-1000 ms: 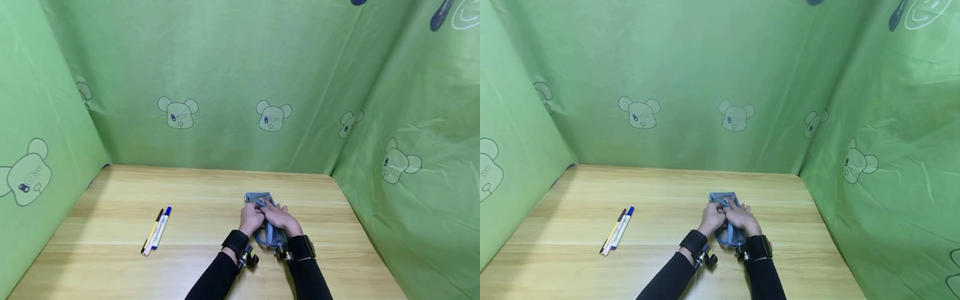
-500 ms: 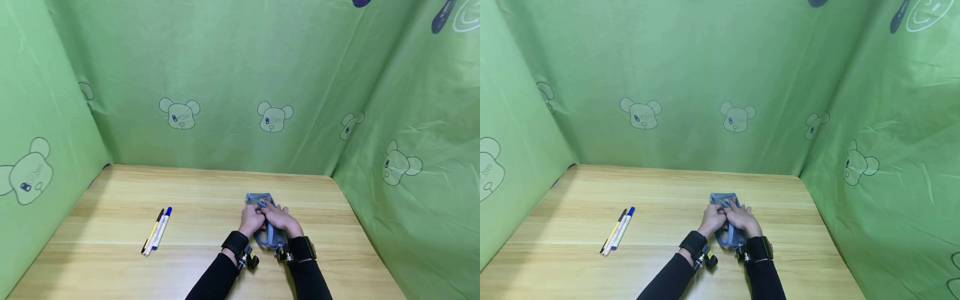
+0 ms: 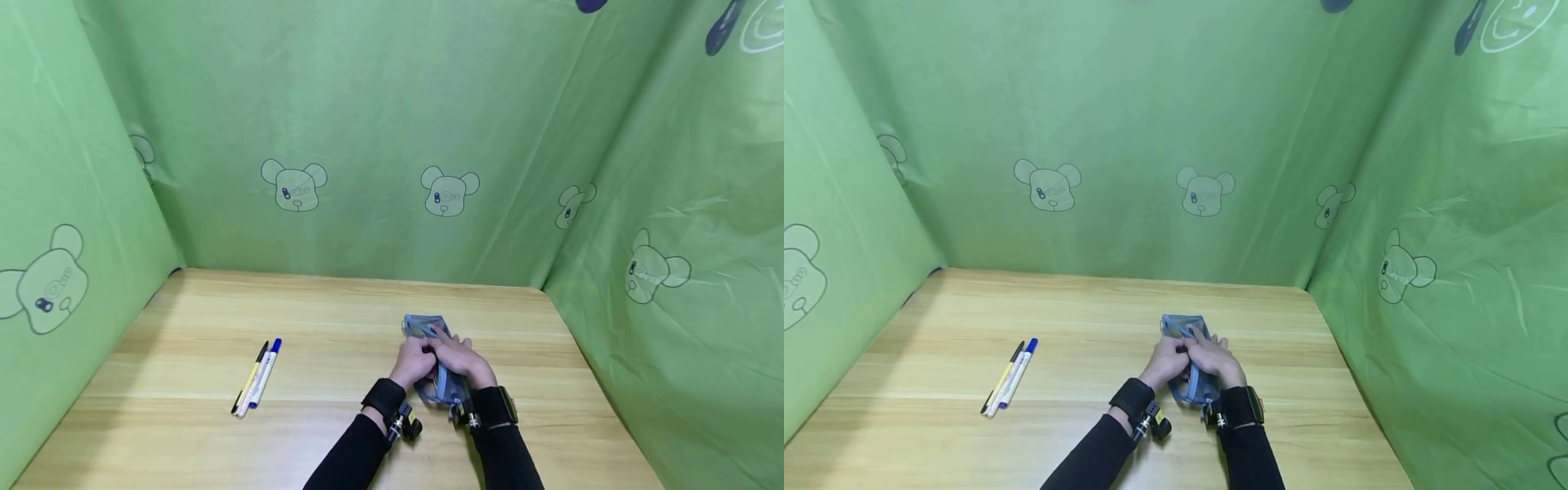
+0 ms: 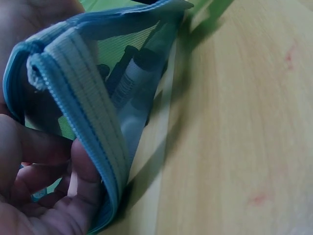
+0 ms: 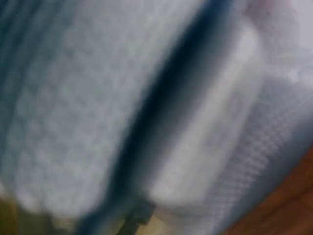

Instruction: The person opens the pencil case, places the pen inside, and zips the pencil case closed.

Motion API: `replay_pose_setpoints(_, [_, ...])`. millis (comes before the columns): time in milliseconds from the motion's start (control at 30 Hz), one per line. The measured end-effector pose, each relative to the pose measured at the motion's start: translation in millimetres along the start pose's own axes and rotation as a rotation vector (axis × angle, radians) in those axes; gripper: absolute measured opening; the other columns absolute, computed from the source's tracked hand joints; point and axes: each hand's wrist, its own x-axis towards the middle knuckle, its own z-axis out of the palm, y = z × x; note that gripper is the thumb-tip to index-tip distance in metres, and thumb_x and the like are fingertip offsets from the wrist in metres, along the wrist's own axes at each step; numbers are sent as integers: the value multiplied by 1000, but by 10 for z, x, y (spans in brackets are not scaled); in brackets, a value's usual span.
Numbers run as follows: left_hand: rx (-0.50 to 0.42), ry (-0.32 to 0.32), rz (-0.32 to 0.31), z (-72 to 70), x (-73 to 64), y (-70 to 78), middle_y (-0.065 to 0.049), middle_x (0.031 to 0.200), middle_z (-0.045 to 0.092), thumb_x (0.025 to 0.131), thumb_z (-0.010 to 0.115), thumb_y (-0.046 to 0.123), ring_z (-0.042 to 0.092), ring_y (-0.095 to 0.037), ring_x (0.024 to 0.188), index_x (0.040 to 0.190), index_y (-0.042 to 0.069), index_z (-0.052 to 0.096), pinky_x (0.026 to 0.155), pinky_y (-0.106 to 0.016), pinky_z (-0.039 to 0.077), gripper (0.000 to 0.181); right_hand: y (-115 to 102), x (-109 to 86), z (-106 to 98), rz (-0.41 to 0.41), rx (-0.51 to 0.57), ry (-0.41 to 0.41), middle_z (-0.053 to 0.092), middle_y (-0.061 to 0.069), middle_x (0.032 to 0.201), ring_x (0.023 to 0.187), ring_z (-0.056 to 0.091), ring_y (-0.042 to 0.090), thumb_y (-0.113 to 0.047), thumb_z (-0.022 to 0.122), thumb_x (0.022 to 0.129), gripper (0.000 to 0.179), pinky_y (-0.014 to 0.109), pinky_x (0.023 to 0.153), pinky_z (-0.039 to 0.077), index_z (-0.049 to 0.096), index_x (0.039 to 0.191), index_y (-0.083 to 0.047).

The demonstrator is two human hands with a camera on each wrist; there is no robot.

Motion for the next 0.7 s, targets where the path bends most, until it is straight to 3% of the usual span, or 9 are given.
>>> replay_pose_setpoints(67, [36, -10, 8, 6, -2, -4, 3, 55, 52, 82, 55, -4, 51, -7, 43, 87, -6, 73, 43, -20, 48, 20, 5, -1, 2, 0, 8, -5, 14, 16, 170, 154, -2, 52, -41, 31, 107, 65, 71, 121, -8, 21, 162, -9])
replay_pose_setpoints(233, [82, -48, 30, -1, 4, -9, 5, 54, 51, 81, 56, -2, 49, -7, 45, 81, -4, 73, 44, -19, 44, 17, 13, -3, -2, 34, 9, 13, 14, 23, 169, 153, -5, 55, -45, 31, 106, 65, 74, 120, 0, 21, 162, -13])
replay_pose_setpoints(467, [148, -120, -8, -11, 28, -17, 3, 56, 53, 81, 54, -3, 49, -9, 43, 86, -1, 73, 43, -21, 43, 19, 14, 3, 0, 32, 43, 1, 14, 12, 171, 155, -6, 50, -44, 30, 107, 63, 74, 120, -5, 19, 163, -16])
replay_pose_setpoints(700, [253, -148, -15, -10, 17, 3, 5, 52, 49, 83, 53, 0, 46, -10, 42, 92, 1, 72, 44, -21, 38, 21, 14, 12, 7, 35, 5, 24, 18, 14, 170, 153, -4, 55, -44, 31, 107, 63, 76, 118, 4, 23, 162, -15])
